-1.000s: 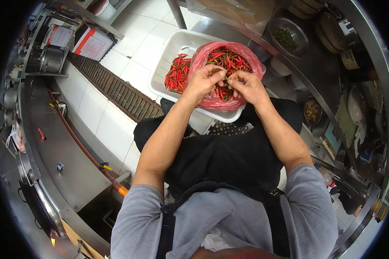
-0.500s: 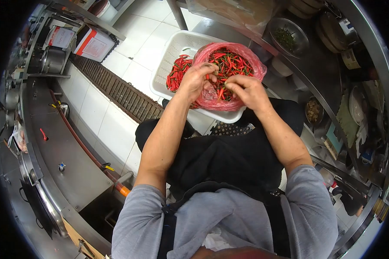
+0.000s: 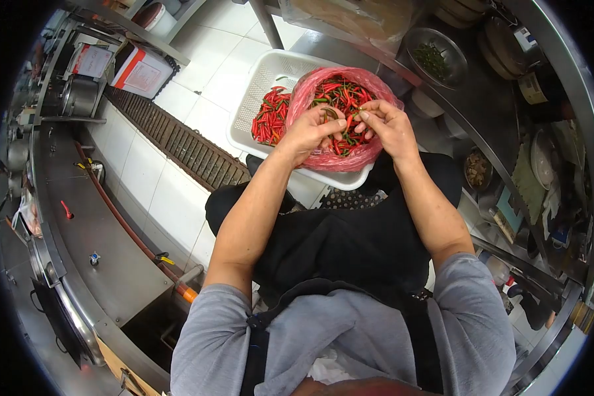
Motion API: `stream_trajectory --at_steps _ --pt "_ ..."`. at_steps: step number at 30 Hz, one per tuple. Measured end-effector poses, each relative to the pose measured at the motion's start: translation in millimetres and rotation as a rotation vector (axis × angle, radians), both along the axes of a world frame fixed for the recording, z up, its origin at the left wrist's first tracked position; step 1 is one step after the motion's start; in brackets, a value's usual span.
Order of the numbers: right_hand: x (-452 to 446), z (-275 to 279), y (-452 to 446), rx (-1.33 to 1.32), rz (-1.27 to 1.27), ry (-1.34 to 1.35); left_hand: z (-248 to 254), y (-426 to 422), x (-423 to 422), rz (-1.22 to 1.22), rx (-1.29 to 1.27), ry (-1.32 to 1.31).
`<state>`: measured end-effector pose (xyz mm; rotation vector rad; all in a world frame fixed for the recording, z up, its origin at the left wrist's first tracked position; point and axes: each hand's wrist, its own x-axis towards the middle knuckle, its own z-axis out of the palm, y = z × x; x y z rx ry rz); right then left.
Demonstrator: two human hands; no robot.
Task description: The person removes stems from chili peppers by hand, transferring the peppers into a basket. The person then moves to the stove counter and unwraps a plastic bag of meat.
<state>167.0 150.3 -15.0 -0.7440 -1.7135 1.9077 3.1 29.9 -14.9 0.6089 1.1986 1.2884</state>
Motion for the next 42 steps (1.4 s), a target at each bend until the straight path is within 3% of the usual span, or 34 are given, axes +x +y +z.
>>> stream_trajectory --at_steps 18,23,25,30,33,35,38,40,42 --pt "-2.1 -2.2 -4.5 0.036 0.064 -0.097 -11.3 3.6 1.5 -0.008 -0.055 0.269" --pt "-3.2 2.8 -8.5 0.432 0.112 -0.333 -23.7 4.4 -2.9 -0.017 -0.052 0.444" --pt "-3.4 -1.4 -7.7 0.502 0.104 -0.301 -26.7 4.8 -5.6 -0.024 -0.020 0.677" --pt "-4.3 7.1 -10.4 0.635 0.106 -0.304 -6.5 1.1 -8.0 -0.097 -0.076 0.800" --pt "-4.8 8.5 -9.8 0.440 0.139 -0.322 -6.5 -0.3 -7.9 -0.116 -0.056 0.786" --pt "-3.6 -4.9 -3.7 0.046 0.182 -0.228 -9.3 -2.5 -9.7 -0.117 -0.020 0.780" --pt "1.4 -0.9 -6.3 -0.146 0.228 -0.112 -6.4 -3.4 -16.3 -0.162 0.124 0.659" --pt "3.2 12.4 -11.1 -0.266 0.238 -0.024 7.8 -7.6 -24.1 -0.206 -0.005 0.531" --pt "9.6 46.6 -6.4 -0.164 0.088 -0.054 -2.3 -8.0 -41.9 -0.060 0.058 0.544"
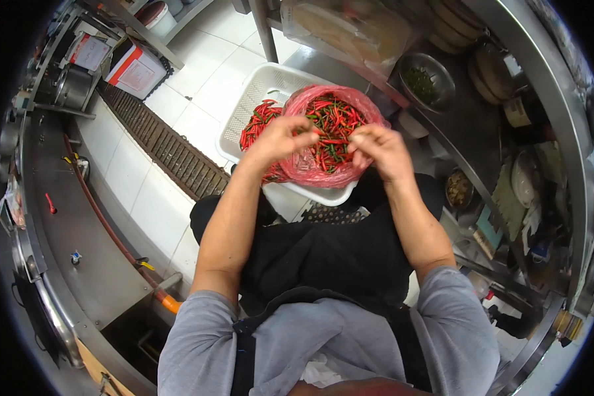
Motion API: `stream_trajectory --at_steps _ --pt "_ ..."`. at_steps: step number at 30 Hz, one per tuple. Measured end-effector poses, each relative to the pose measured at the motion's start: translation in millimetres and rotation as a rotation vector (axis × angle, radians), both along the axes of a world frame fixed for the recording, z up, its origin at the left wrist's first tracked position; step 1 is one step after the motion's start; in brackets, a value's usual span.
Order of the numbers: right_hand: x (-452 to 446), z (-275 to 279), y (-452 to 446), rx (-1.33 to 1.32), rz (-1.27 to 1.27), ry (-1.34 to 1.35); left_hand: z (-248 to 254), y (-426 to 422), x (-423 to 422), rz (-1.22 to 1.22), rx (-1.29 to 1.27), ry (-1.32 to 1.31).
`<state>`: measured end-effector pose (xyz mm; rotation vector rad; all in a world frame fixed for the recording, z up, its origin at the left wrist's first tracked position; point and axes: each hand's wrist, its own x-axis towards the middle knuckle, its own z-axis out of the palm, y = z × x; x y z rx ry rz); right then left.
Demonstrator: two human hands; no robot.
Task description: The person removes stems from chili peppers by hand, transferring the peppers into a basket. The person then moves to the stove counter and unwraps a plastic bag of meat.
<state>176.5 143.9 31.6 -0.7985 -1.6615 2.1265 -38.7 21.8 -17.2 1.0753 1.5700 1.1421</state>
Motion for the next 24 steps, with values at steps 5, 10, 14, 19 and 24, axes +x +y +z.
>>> stream_trajectory --at_steps 5,10,14,19,24 --pt "17.6 69.8 65.0 0.649 -0.650 0.159 3.7 -2.3 -52.8 0.511 0.010 0.148" --pt "24.9 65.5 127.4 1.818 -0.483 -0.355 -18.3 0.0 -64.6 0.575 -0.162 0.647" --pt "15.3 51.1 68.5 1.213 -0.516 -0.170 -13.7 -4.9 -59.7 0.555 -0.030 0.749" --pt "-32.2 -26.9 -7.9 1.172 0.240 -0.219 6.3 -2.6 -47.3 0.516 0.076 0.586" --pt "-56.7 -72.7 -16.3 1.046 0.324 -0.291 2.2 -4.9 -44.8 0.509 0.071 0.609"
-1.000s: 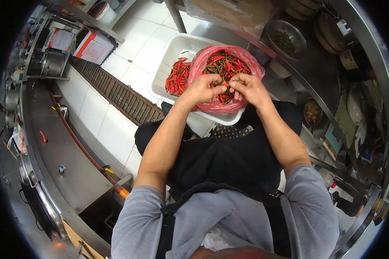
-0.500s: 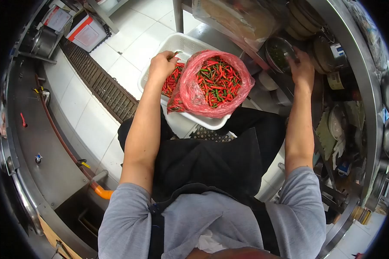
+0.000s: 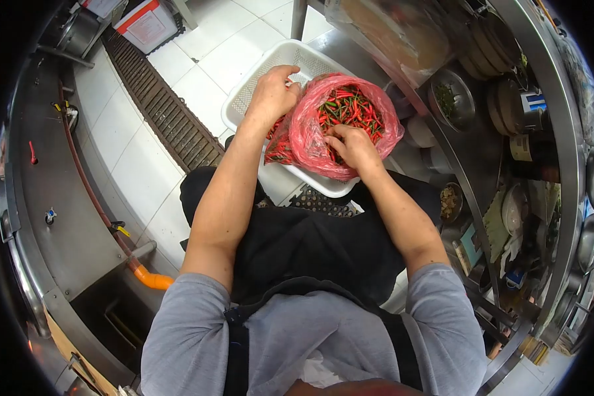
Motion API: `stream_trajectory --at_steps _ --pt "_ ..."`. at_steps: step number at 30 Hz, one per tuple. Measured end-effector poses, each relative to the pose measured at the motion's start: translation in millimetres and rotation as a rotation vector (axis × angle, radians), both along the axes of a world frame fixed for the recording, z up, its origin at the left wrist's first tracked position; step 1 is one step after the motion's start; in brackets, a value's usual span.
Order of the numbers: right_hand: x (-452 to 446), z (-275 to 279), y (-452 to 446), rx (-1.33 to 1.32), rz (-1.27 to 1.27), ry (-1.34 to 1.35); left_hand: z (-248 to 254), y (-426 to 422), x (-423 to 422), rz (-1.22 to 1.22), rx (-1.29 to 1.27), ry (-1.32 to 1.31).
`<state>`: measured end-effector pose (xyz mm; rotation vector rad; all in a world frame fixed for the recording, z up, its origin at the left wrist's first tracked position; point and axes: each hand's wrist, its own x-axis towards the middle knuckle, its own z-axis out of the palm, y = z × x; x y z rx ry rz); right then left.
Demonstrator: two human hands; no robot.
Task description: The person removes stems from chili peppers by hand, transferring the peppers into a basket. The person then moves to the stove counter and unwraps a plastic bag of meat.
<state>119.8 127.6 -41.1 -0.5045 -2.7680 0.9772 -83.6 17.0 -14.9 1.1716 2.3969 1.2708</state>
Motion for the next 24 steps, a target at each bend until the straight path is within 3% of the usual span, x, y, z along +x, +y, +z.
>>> stream_trajectory --at_steps 4,6,9,10,13,15,19,22,24 --pt "0.8 11.5 0.2 -0.144 -0.045 0.062 -4.0 -1.7 1.9 -0.039 0.023 0.053" --pt "10.6 29.6 11.8 -0.308 -0.246 -0.030 0.6 -1.7 7.7 -0.046 0.004 0.053" --pt "26.6 32.5 35.7 -0.631 -0.417 0.136 8.8 -0.6 25.4 -0.067 0.008 -0.050" --pt "31.9 35.2 40.2 -0.745 -0.477 0.211 8.0 2.6 34.5 -0.156 0.032 -0.199" --pt "31.6 35.2 36.2 -0.857 -0.546 0.379 10.4 4.0 54.8 -0.334 0.026 -0.435" --pt "30.0 39.5 28.0 -0.898 -0.539 0.409 -3.6 7.0 69.4 -0.472 0.040 -0.603" --pt "31.4 36.3 20.6 -0.931 -0.460 0.339 -7.9 10.0 90.5 -0.549 0.117 -0.632" --pt "29.6 34.4 18.4 -0.878 -0.414 0.284 -6.5 14.7 83.4 -0.398 0.011 -0.681" --pt "30.1 33.5 16.3 -0.864 -0.397 0.249 -2.0 13.6 74.7 -0.354 0.144 -0.862"
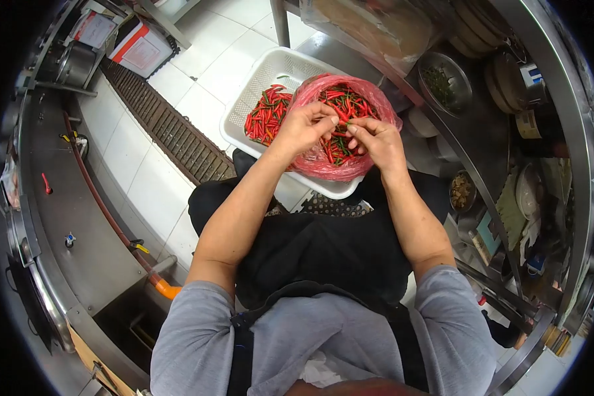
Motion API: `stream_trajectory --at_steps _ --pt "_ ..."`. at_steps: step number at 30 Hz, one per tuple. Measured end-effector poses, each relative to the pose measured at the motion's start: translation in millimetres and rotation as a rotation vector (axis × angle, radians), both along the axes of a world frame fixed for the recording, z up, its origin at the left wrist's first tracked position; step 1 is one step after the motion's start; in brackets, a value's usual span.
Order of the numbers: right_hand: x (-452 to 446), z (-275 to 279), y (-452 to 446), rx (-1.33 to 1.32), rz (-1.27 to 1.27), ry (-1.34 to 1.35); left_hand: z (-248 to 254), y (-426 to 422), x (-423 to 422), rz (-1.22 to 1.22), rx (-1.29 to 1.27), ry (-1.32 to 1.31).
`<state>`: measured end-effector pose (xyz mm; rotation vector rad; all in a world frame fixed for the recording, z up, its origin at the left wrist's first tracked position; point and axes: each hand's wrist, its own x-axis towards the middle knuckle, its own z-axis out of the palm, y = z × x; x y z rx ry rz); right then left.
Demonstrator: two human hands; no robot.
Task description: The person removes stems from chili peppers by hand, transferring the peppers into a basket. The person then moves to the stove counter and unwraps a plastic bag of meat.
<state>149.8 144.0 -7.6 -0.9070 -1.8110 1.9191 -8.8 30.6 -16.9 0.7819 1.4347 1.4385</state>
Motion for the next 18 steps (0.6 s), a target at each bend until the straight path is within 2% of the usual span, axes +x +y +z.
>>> stream_trajectory --at_steps 2,6,8,10,13,16,18 --pt "-0.5 3.0 -4.8 0.120 0.074 -0.058 6.7 -2.2 -2.2 -0.018 -0.020 -0.008" --pt "-1.3 -2.4 -3.8 0.200 0.112 -0.101 5.1 -2.2 -2.9 -0.020 -0.038 -0.246" --pt "-2.0 0.1 -5.6 0.160 0.091 -0.067 2.4 -1.1 -4.0 -0.009 -0.001 -0.337" --pt "-2.5 3.0 -8.6 0.122 0.067 -0.031 -0.5 -0.2 -5.7 0.010 0.037 -0.622" --pt "-1.1 5.2 -14.4 0.080 0.074 0.020 -6.4 0.0 -3.1 0.046 0.042 -0.730" --pt "1.8 7.9 -19.7 0.204 0.199 0.008 -2.7 0.6 -3.5 -0.007 -0.023 -0.642" --pt "1.3 12.9 -24.3 0.521 0.261 0.048 -3.1 1.0 -1.3 0.022 -0.098 -0.613"
